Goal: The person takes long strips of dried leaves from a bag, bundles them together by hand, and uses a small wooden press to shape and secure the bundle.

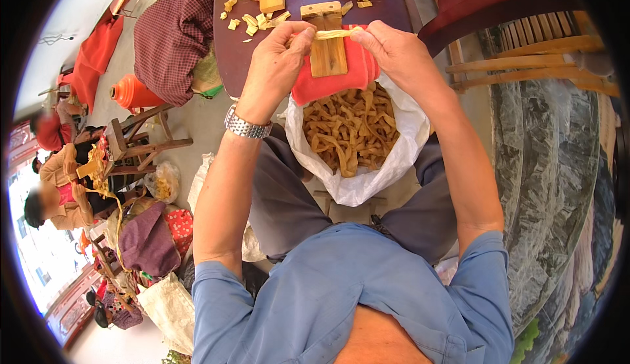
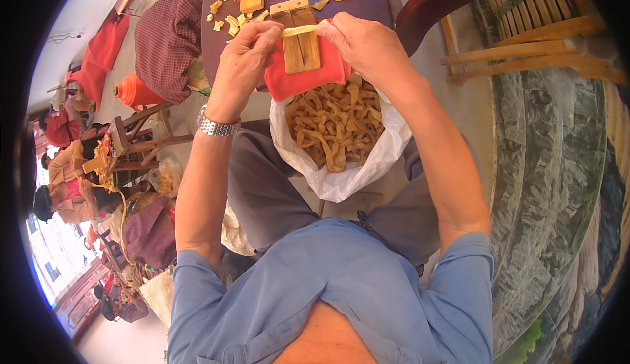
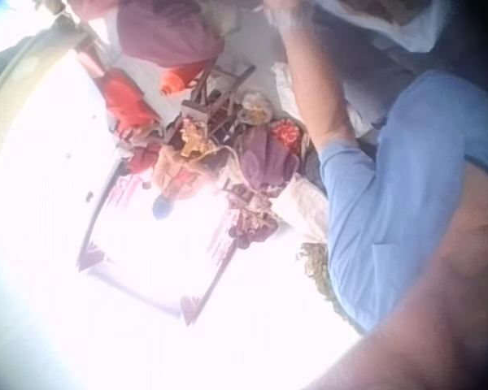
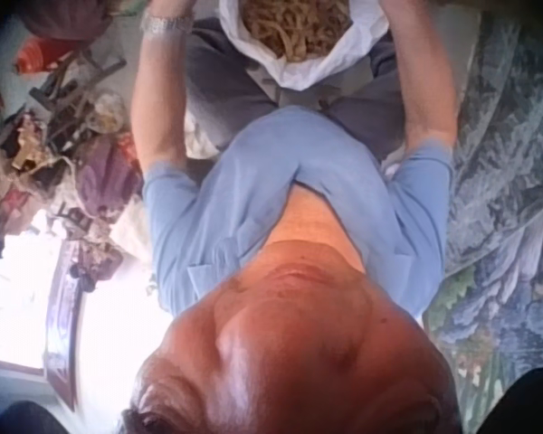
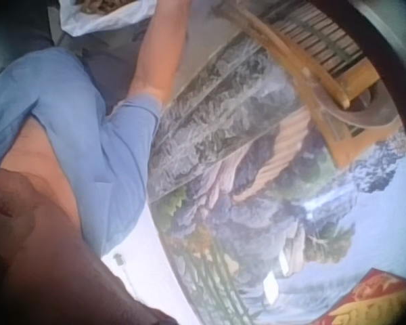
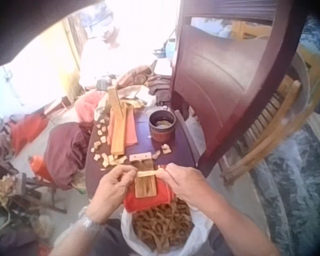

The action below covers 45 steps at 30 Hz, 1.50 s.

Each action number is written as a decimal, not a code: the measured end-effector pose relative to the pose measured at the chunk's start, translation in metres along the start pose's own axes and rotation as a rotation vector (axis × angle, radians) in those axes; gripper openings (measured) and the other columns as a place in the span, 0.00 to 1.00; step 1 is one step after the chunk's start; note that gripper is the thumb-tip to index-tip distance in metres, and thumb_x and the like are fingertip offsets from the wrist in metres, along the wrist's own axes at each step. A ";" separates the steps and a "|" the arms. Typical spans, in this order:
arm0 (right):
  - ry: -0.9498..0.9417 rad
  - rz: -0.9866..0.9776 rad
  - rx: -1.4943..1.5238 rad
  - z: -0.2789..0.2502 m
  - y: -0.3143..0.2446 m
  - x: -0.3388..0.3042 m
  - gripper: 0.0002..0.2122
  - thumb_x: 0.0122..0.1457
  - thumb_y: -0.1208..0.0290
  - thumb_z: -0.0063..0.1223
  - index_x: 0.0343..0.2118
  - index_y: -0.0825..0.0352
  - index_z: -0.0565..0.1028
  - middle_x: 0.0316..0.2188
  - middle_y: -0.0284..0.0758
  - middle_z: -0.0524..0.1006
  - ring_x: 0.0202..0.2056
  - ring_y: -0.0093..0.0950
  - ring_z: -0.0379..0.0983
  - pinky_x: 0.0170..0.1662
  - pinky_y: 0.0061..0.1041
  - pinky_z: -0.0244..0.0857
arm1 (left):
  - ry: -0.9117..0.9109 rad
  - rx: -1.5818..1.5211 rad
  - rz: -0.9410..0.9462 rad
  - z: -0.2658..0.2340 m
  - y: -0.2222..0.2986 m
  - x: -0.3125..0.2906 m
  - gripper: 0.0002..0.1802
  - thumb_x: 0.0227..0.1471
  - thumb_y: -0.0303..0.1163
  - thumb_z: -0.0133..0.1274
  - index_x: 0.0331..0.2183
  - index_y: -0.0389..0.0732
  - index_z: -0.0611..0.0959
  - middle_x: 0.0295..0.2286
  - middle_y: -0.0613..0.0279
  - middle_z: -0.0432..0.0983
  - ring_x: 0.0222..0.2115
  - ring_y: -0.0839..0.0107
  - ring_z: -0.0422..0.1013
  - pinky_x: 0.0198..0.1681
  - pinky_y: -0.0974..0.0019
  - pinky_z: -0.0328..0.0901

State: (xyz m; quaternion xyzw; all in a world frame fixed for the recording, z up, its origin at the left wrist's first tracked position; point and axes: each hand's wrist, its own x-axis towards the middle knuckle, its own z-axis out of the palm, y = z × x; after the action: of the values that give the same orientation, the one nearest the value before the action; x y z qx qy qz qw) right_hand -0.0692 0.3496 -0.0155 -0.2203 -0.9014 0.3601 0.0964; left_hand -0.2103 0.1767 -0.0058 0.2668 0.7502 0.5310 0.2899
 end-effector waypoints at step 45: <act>0.049 -0.489 -0.199 0.026 0.008 -0.075 0.09 0.55 0.74 0.60 0.38 0.63 0.83 0.39 0.33 0.81 0.44 0.32 0.77 0.46 0.32 0.70 | -0.069 0.036 -0.174 -0.020 -0.033 -0.079 0.21 0.65 0.46 0.51 0.39 0.35 0.83 0.30 0.70 0.76 0.34 0.82 0.69 0.40 0.73 0.66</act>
State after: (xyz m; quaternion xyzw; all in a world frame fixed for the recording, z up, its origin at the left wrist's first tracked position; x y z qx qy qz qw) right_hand -0.0090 0.3039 -0.0413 -0.0128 -0.9562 0.2304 0.1804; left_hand -0.1732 0.0987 -0.0202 0.2240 0.7696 0.4805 0.3559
